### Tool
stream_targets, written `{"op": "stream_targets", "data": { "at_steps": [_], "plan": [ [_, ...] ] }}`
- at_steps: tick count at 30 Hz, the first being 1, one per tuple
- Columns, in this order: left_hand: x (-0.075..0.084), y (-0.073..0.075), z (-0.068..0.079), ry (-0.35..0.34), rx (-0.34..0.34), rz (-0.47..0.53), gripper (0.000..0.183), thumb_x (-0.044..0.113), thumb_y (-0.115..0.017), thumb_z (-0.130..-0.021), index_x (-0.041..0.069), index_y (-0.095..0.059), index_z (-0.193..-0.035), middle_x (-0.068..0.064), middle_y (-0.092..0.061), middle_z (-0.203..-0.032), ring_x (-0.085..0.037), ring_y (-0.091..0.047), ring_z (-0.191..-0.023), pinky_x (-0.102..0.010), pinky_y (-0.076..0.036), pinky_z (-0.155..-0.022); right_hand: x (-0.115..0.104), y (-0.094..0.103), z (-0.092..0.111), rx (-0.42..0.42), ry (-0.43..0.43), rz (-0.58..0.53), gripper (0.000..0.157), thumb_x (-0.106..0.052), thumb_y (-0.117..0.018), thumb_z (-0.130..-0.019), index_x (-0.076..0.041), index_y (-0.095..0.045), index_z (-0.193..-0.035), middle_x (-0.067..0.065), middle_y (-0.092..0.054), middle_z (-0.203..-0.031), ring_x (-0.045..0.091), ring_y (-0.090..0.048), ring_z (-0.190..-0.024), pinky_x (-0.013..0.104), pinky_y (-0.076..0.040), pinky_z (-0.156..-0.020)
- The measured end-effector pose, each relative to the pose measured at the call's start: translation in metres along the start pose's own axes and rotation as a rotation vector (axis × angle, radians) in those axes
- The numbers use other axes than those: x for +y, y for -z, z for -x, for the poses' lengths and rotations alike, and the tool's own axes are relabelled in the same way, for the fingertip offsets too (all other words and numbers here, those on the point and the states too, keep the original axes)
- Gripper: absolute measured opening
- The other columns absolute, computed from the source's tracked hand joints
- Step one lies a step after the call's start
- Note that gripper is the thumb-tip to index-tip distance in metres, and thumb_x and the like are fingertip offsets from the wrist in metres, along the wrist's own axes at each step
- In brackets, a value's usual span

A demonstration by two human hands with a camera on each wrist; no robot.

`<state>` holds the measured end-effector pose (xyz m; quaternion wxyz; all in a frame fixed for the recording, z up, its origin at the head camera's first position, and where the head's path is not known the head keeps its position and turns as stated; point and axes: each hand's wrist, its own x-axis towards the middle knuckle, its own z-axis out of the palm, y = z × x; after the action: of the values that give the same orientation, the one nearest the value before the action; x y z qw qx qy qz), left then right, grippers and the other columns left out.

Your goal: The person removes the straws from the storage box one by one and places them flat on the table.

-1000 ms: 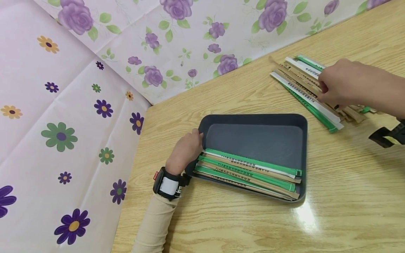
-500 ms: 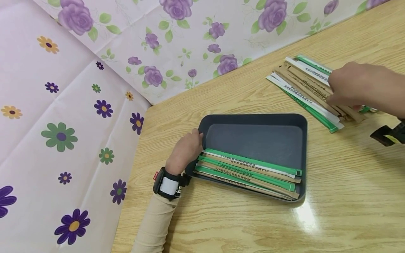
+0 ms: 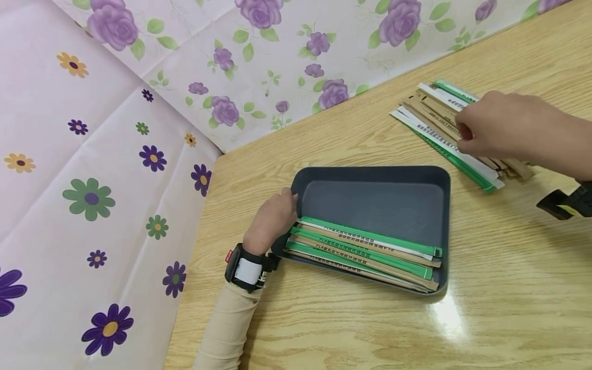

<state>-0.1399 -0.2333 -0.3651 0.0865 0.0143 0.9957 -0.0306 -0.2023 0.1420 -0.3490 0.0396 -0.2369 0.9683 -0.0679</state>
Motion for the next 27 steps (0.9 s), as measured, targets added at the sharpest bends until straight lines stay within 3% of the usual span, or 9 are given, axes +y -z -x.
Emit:
{"op": "stream_targets", "data": {
  "at_steps": [7, 15, 18, 24, 27],
  "plan": [
    [0.0, 0.0, -0.001, 0.016, -0.022, 0.008, 0.031, 0.025, -0.035, -0.107, -0.001, -0.053, -0.104, -0.013, -0.057, -0.074, -0.025, -0.062, -0.062, -0.034, -0.047, -0.053, -0.028, -0.005, 0.0, 0.109, 0.129, -0.018, 0.009, -0.01, -0.067, -0.087, -0.007, -0.061, -0.081, -0.001, -0.052, -0.062, 0.014, -0.045, -0.052, 0.035, -0.04, -0.051],
    [0.0, -0.001, -0.001, 0.017, -0.038, 0.023, 0.034, 0.025, -0.033, -0.107, -0.002, -0.053, -0.107, -0.014, -0.057, -0.076, -0.025, -0.061, -0.063, -0.033, -0.047, -0.053, -0.069, -0.026, 0.009, 0.18, 0.397, -0.098, 0.023, -0.01, -0.074, -0.082, -0.02, -0.055, -0.074, -0.012, -0.044, -0.061, 0.004, -0.039, -0.054, 0.026, -0.036, -0.05],
    [0.0, -0.001, 0.0, 0.012, -0.032, 0.024, 0.033, 0.025, -0.034, -0.107, -0.002, -0.053, -0.107, -0.014, -0.057, -0.075, -0.025, -0.061, -0.062, -0.033, -0.047, -0.053, -0.079, -0.035, 0.015, 0.154, 0.481, -0.111, 0.023, -0.015, -0.074, -0.085, -0.022, -0.055, -0.075, -0.014, -0.042, -0.062, -0.001, -0.037, -0.054, 0.023, -0.036, -0.05],
    [0.0, -0.001, 0.0, 0.002, -0.01, 0.021, 0.034, 0.025, -0.034, -0.107, -0.002, -0.054, -0.105, -0.013, -0.057, -0.073, -0.026, -0.062, -0.062, -0.034, -0.047, -0.052, -0.089, -0.047, 0.024, -0.012, 0.548, -0.067, 0.02, -0.033, -0.075, -0.085, -0.023, -0.059, -0.078, -0.014, -0.048, -0.065, -0.003, -0.042, -0.052, 0.022, -0.036, -0.047],
    [0.0, -0.001, -0.001, 0.01, -0.007, 0.018, 0.034, 0.026, -0.034, -0.107, -0.002, -0.054, -0.104, -0.013, -0.057, -0.073, -0.025, -0.062, -0.062, -0.033, -0.047, -0.052, -0.09, -0.051, 0.025, -0.066, 0.589, -0.046, 0.022, -0.035, -0.075, -0.085, -0.023, -0.058, -0.079, -0.013, -0.049, -0.066, -0.002, -0.042, -0.052, 0.023, -0.035, -0.047]
  ]
}}
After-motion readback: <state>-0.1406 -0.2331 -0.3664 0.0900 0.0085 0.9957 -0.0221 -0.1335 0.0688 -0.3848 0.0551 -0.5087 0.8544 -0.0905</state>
